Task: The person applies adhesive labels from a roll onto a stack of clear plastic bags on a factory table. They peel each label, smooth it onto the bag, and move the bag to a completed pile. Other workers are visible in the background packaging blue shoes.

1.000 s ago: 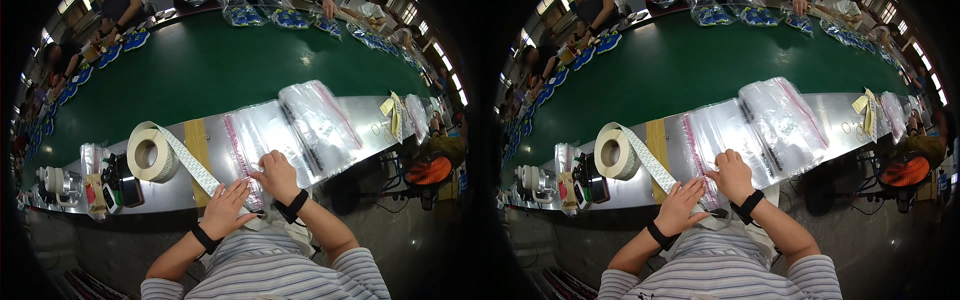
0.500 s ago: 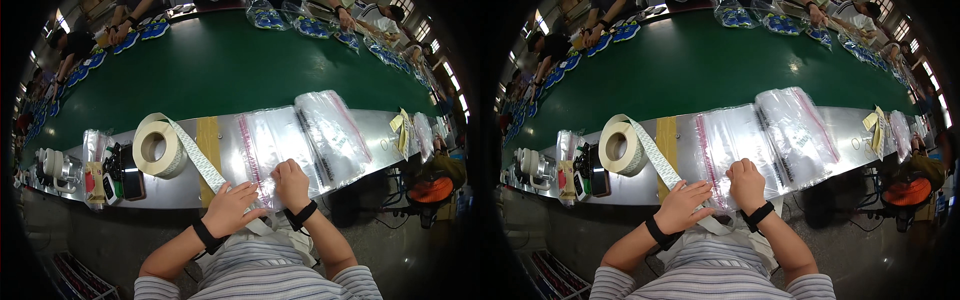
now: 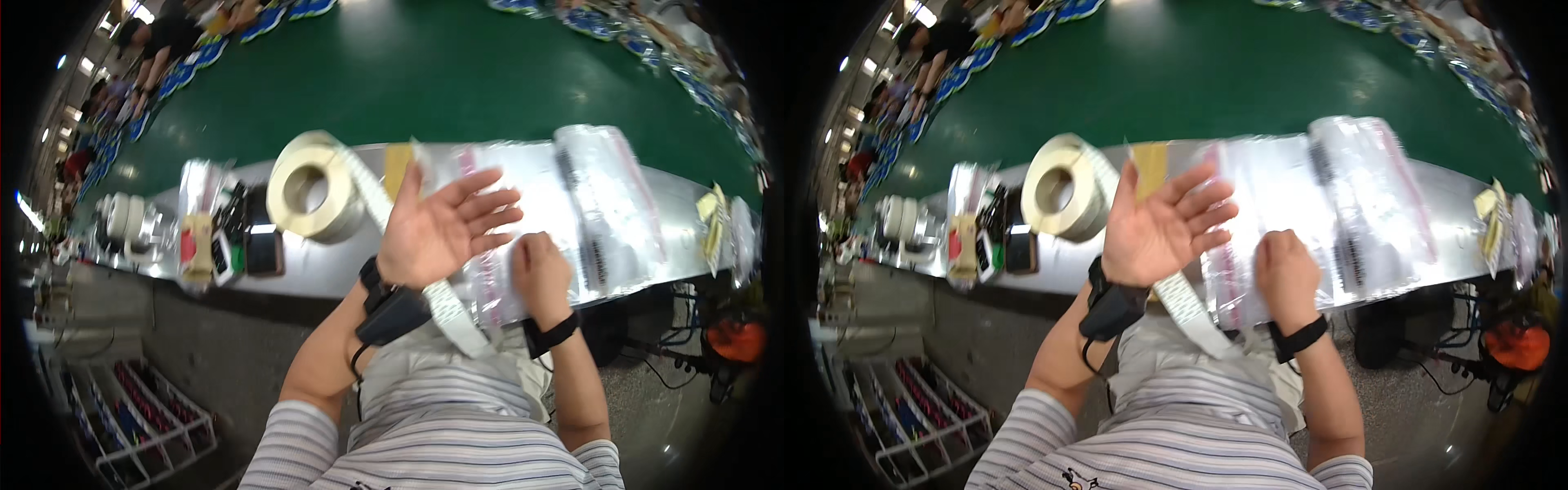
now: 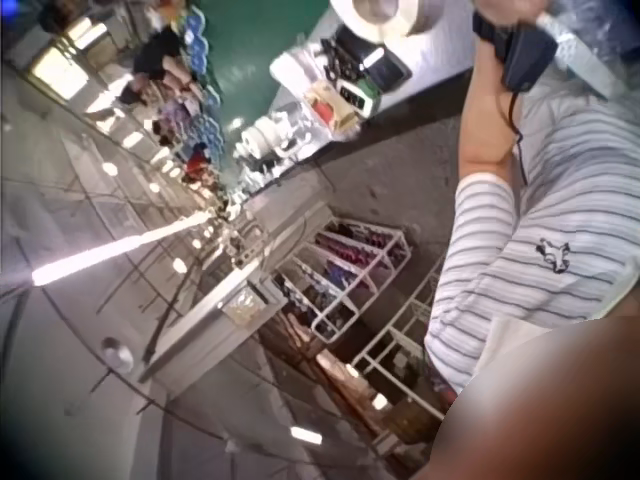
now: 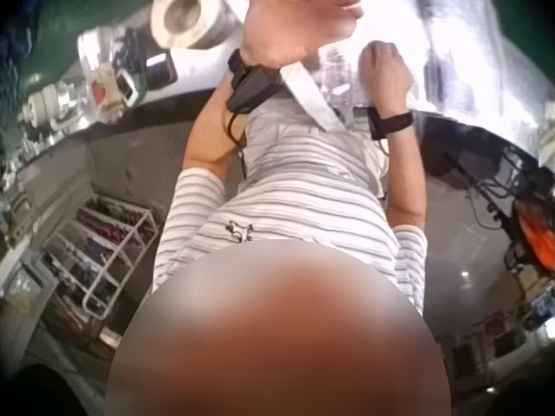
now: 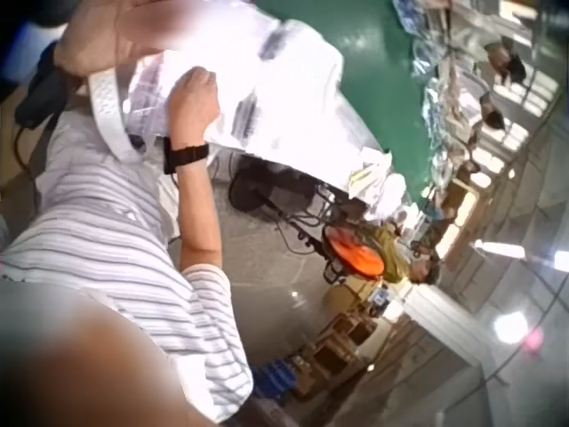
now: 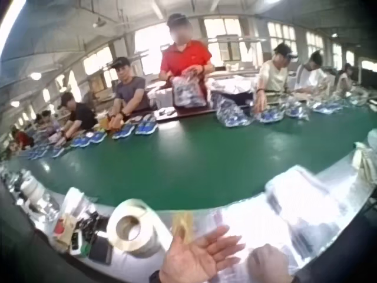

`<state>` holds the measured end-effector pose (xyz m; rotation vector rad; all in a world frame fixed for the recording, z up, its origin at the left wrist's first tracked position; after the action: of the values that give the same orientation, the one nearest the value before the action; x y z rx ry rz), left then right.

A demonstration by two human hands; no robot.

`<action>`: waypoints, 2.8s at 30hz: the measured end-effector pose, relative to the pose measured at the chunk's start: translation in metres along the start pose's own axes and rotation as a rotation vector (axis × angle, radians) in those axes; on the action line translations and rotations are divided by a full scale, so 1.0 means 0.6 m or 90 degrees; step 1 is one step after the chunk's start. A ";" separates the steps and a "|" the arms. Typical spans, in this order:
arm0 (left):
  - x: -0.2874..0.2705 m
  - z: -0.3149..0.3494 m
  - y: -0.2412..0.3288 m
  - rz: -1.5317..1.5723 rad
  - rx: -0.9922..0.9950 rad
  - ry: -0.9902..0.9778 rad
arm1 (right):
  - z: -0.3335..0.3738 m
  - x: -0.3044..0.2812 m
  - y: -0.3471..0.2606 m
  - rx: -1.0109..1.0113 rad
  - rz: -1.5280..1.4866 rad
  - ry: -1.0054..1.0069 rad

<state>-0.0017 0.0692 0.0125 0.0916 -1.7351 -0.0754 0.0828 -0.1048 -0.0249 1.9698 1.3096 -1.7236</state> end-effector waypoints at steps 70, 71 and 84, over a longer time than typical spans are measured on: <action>-0.109 -0.135 -0.132 -0.224 -0.254 0.402 | 0.010 -0.090 0.080 0.014 -0.493 -0.220; -0.102 -0.126 -0.130 -0.170 -0.271 0.395 | 0.024 -0.091 0.074 -0.004 -0.435 -0.274; 0.025 0.016 -0.087 -0.444 -0.088 0.244 | 0.053 -0.055 0.049 -0.079 -0.104 0.013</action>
<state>-0.0126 0.0159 0.0203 0.5700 -1.2442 -0.6470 0.0849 -0.1586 -0.0164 1.8629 1.5830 -1.6506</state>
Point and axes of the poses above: each hand's wrist, its own z-axis away from the middle knuckle, its own x-axis out of the palm, y = z × x, the point moved 2 cm from there along -z, towards the middle knuckle, and after that the axes turned 4 degrees about z, right-handed, at the moved point
